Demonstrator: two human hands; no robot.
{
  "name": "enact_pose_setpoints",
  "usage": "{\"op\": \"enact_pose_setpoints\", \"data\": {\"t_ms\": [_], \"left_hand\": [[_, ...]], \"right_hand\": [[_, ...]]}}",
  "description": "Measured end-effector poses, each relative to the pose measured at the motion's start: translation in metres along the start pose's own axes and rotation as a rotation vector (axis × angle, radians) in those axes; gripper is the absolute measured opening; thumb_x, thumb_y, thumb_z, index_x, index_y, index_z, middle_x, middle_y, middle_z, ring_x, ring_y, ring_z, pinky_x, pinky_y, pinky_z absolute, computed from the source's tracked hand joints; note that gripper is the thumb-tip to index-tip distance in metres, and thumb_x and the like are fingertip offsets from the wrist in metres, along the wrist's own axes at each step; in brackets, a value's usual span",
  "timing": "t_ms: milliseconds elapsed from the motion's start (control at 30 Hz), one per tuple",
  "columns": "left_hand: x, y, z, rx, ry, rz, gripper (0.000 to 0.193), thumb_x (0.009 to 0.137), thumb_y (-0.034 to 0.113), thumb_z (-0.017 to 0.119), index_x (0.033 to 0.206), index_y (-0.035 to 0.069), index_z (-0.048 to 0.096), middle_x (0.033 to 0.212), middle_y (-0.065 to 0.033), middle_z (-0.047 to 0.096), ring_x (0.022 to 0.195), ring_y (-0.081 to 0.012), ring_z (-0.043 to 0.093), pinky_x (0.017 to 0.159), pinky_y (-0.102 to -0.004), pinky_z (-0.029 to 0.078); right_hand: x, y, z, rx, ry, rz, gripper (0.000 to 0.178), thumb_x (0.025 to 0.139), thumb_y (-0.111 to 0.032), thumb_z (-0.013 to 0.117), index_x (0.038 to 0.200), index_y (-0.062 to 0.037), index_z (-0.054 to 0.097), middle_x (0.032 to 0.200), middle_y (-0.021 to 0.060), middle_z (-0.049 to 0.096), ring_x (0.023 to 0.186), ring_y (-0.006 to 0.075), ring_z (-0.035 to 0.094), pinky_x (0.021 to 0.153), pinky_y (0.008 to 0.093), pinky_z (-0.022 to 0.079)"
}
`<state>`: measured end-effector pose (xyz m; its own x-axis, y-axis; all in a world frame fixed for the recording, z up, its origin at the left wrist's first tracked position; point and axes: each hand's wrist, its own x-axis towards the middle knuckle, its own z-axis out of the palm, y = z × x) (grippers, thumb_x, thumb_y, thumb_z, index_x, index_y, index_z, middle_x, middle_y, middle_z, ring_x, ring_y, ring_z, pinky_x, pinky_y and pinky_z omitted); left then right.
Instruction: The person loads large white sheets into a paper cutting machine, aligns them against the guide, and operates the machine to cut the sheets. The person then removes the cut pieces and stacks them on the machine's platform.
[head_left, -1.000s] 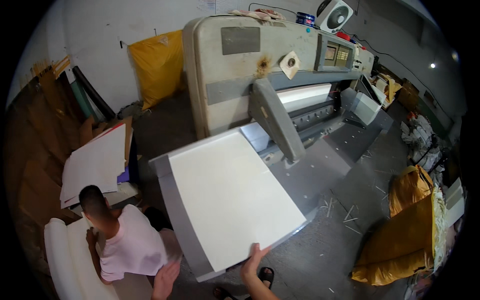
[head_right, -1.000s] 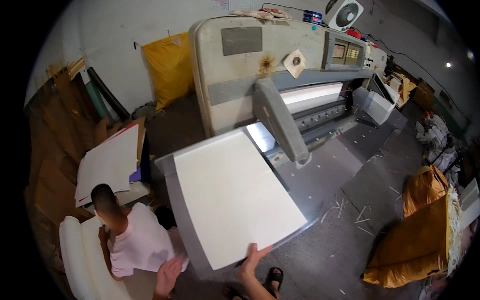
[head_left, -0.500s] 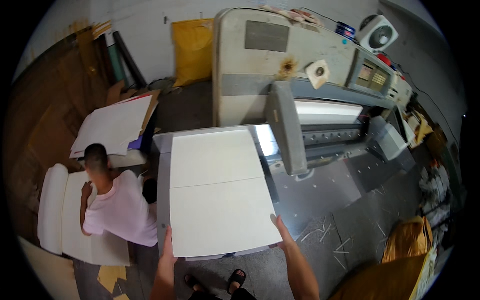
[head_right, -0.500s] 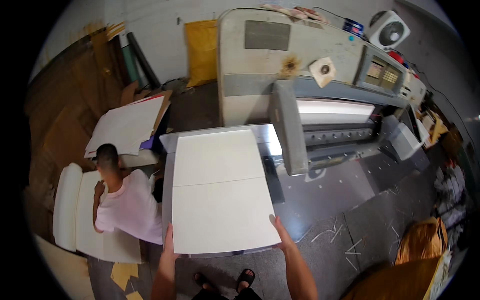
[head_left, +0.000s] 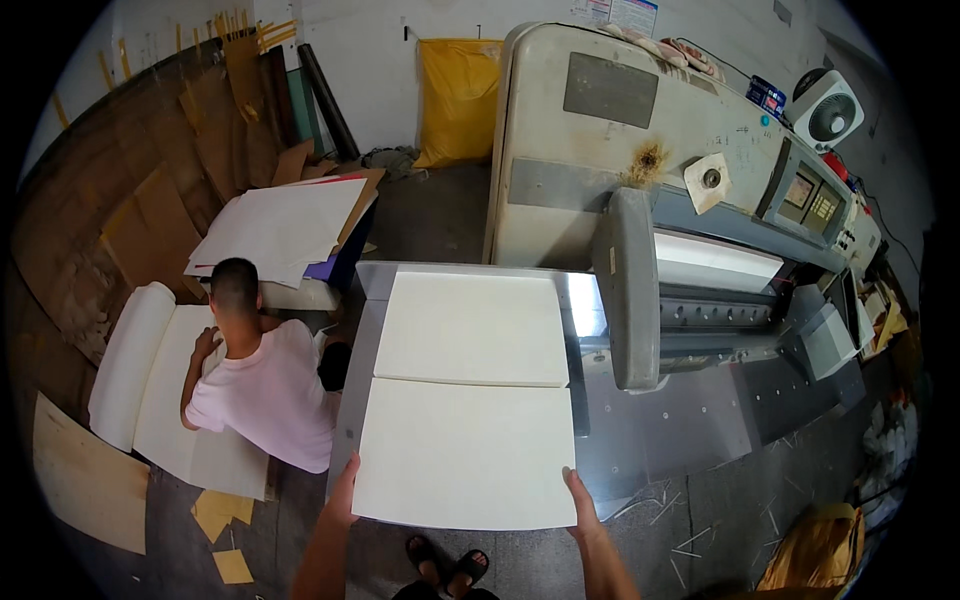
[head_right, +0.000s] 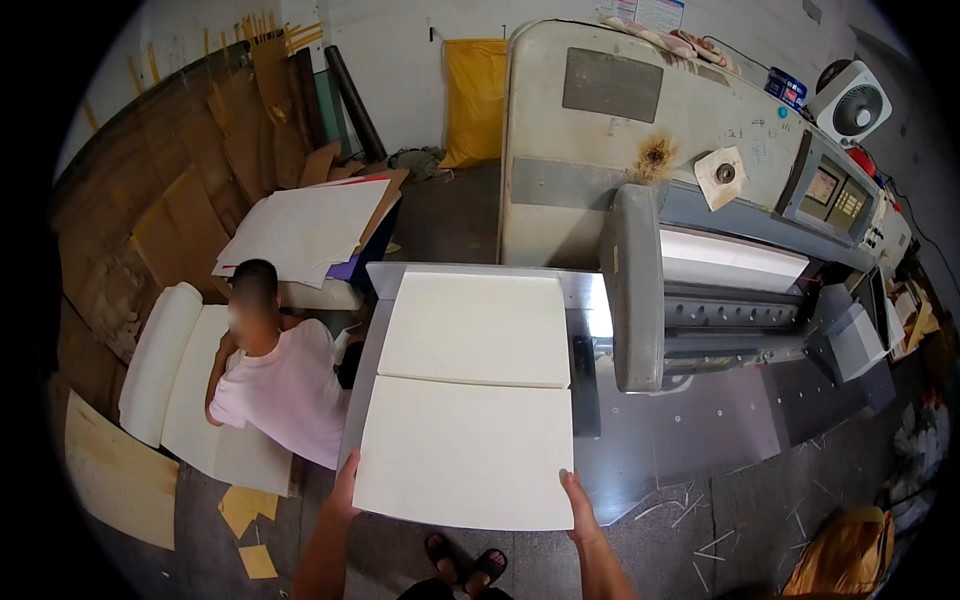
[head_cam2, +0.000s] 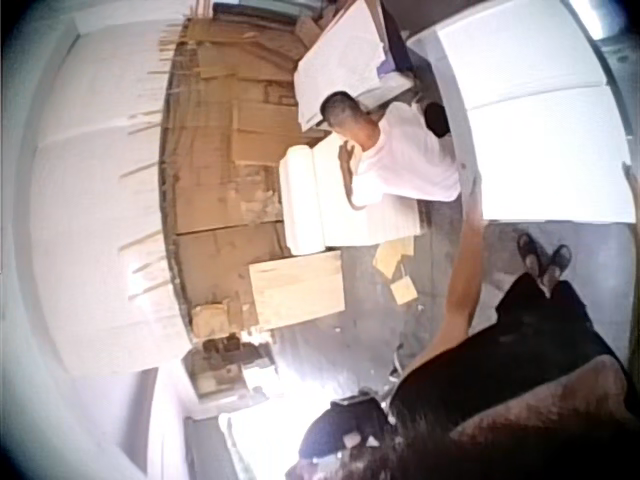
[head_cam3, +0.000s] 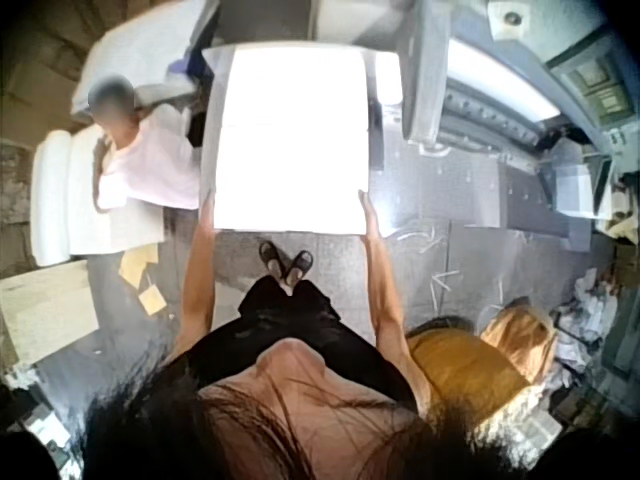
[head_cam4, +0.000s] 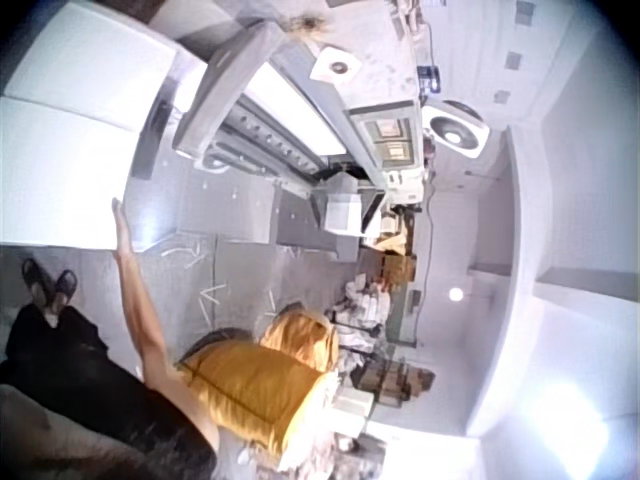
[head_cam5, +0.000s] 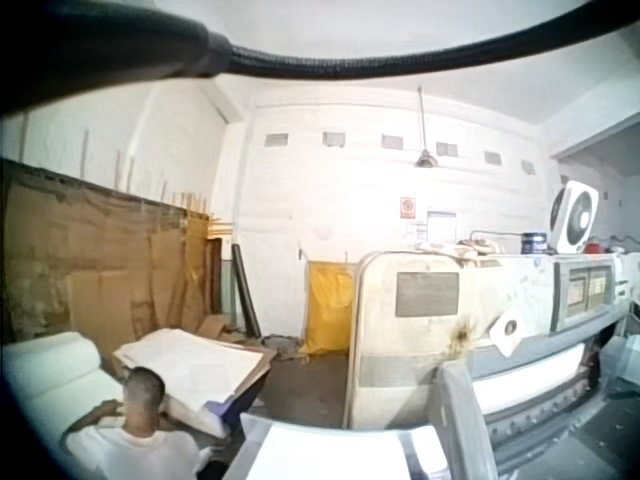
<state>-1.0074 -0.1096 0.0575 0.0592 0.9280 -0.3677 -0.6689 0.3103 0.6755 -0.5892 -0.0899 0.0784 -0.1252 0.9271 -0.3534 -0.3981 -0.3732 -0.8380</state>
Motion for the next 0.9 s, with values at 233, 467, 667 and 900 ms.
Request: {"op": "enact_pose_setpoints", "data": {"t_ms": [233,467,667,900], "left_hand": [[-0.003,0.003,-0.017,-0.043,-0.133,0.082,0.066,0.103,0.053,0.033,0.143,0.002,0.042,0.134,-0.0123,0.056,0.121,-0.0232,0.054,0.102,-0.0367,0.043],[-0.063,-0.02,-0.073,0.928,0.223,0.357,0.034,0.085,0.016,0.07,0.114,-0.001,0.062,0.096,-0.014,0.064,0.082,-0.0242,0.063,0.076,-0.0338,0.052],[-0.073,-0.03,-0.004,1.579,0.32,0.458,0.037,0.069,0.011,0.084,0.1,-0.002,0.067,0.088,-0.016,0.062,0.076,-0.0292,0.065,0.067,-0.038,0.052],[-0.065,-0.031,-0.008,1.569,0.371,0.382,0.037,0.067,0.016,0.086,0.096,-0.002,0.069,0.092,-0.0198,0.066,0.08,-0.0352,0.066,0.073,-0.0417,0.053]], "right_hand": [[0.007,-0.027,-0.004,0.096,-0.109,0.324,0.07,0.104,-0.05,0.035,0.154,-0.0023,0.021,0.156,0.0136,0.031,0.142,0.0261,0.033,0.114,0.0375,0.03],[-0.037,0.04,-0.085,-0.731,0.058,-0.253,0.046,0.091,-0.028,0.068,0.127,-0.0003,0.059,0.119,0.0153,0.062,0.105,0.0261,0.063,0.091,0.038,0.051],[-0.068,0.045,-0.021,-1.276,0.352,-0.51,0.032,0.076,-0.018,0.08,0.096,0.0016,0.064,0.09,0.0157,0.059,0.081,0.0339,0.061,0.071,0.0426,0.05],[-0.064,0.056,-0.012,-1.228,0.475,-0.514,0.031,0.072,-0.018,0.081,0.082,0.0001,0.057,0.084,0.0166,0.058,0.078,0.0375,0.059,0.067,0.0458,0.049]]}}
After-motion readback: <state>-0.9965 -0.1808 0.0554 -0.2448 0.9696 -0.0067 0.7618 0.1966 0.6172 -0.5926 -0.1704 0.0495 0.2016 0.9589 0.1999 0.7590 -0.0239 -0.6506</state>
